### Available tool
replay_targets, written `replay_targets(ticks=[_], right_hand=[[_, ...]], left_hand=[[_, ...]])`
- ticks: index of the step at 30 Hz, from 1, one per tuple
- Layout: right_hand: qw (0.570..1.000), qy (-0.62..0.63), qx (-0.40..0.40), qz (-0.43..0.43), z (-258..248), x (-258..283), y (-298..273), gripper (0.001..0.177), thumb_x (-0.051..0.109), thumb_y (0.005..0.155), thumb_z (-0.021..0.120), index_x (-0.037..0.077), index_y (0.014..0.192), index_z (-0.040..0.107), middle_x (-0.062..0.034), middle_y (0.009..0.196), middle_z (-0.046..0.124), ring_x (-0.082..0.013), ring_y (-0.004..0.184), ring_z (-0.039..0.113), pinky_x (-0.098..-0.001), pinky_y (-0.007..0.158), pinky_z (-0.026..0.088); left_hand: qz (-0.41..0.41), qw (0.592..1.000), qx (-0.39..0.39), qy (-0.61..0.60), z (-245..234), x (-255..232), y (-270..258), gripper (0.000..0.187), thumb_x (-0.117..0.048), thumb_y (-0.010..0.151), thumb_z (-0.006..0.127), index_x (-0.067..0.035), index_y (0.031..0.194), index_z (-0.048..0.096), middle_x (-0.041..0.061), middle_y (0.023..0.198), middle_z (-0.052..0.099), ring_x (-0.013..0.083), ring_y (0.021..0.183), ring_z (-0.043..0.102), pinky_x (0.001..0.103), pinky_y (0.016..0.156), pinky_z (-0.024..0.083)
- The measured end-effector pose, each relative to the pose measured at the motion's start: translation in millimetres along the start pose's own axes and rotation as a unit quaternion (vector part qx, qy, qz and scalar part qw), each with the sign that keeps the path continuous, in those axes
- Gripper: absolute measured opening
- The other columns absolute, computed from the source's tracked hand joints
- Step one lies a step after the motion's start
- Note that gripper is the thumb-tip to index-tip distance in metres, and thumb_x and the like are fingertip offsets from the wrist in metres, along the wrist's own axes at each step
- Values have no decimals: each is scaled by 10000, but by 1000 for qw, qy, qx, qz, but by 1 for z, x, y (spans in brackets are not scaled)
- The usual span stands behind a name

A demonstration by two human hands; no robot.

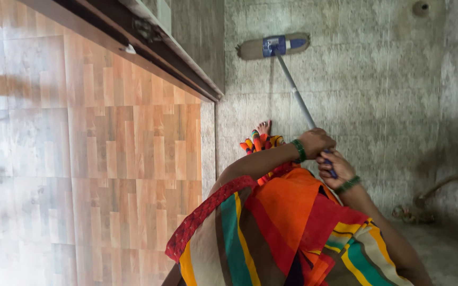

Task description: The person mops the tiled floor of a room using a flat mop with a long handle.

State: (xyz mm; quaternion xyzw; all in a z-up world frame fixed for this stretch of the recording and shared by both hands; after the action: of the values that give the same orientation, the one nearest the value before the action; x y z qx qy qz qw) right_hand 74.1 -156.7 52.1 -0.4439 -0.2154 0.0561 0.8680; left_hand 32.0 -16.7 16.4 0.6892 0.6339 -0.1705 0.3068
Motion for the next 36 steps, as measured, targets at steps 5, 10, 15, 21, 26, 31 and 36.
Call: replay_targets(ticks=[5,10,15,21,26,31,36], right_hand=[[999,-41,25,15,-43,-23,-69,185,214,1016,633,153,978,464,5,765,530,-26,523,455,-195,377,348],[992,-125,-16,-15,-34,-32,-60,143,199,1000,580,132,955,462,-12,781,548,-41,530,450,-227,369,361],[990,-140,-6,-21,-12,-17,-38,133,204,1012,572,138,972,464,-20,781,533,-41,552,449,-213,376,353],[988,-133,-73,-14,36,9,26,238,154,965,585,211,1088,389,-35,771,528,-72,525,440,-235,397,338],[986,-126,-106,-6,88,48,115,276,159,963,602,249,1139,409,-17,779,538,-75,523,452,-253,395,325],[985,-142,-85,-39,124,102,210,159,138,958,612,181,1004,466,-22,719,540,-93,502,472,-277,391,324],[987,-147,-40,-51,129,116,223,168,107,944,635,135,923,471,-29,684,541,-103,495,492,-284,388,305]], left_hand=[[49,995,37,-75,4,-82,-3,252,-280,748,746,-174,967,684,36,904,736,281,928,696,439,880,533],[79,990,50,-104,-18,-85,-17,322,-365,715,769,-137,917,664,47,820,713,278,820,688,430,867,525],[70,993,15,-88,-18,-53,-17,303,-284,729,770,-141,965,646,17,883,699,252,894,681,398,945,507],[38,998,-40,-42,-23,30,-8,313,-190,679,746,-143,972,646,22,948,699,261,962,650,413,951,502],[-8,999,3,33,-49,128,14,260,-178,765,793,-167,979,646,21,983,685,239,1036,641,428,1052,479],[-94,989,19,110,-98,205,47,412,-156,614,840,-169,989,670,49,1048,681,256,1111,616,431,1044,459],[-167,979,102,56,-105,228,56,431,-146,668,824,-186,1067,666,13,1170,666,224,1233,564,377,1046,477]])
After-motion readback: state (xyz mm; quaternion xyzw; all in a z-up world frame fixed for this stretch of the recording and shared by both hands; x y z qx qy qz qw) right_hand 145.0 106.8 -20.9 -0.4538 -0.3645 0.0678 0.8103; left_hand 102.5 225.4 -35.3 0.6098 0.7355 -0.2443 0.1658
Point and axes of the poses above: each hand's wrist, its own y-axis towards the middle knuckle, its own z-axis out of the palm, x = y × z, the point moved 3 cm from there along y, towards the middle knuckle
